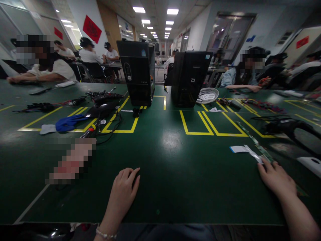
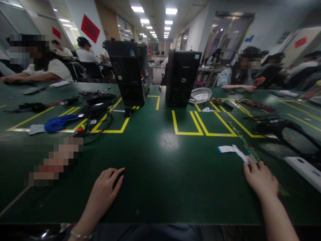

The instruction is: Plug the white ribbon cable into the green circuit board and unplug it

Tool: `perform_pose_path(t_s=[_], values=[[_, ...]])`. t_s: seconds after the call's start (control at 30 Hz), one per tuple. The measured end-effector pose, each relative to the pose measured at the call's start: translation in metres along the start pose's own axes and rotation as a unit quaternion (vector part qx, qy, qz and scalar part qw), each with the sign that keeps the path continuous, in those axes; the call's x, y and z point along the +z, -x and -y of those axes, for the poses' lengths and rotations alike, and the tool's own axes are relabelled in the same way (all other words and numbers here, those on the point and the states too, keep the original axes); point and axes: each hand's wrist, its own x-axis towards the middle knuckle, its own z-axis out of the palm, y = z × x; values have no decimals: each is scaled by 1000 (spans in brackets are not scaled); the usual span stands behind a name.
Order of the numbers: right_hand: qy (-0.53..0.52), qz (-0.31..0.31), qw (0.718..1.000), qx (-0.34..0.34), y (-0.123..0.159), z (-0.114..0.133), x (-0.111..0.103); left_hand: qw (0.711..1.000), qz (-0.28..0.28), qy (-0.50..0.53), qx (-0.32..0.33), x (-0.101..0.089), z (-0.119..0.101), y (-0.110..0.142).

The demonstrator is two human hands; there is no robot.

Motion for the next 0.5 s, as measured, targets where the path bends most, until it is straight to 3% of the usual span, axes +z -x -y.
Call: perform_pose_path(t_s=[0.23, 0.37, 0.5], values=[[0, -15, 1000, -3, 7, 4, 0, 1000, 0, -5, 3, 4, 2, 2], [-4, -61, 992, -113, 8, 4, -1, 1000, -2, -6, 0, 4, 3, 2], [-92, -52, 960, -260, 14, 19, 1, 1000, -3, -2, 2, 4, 3, 1]])
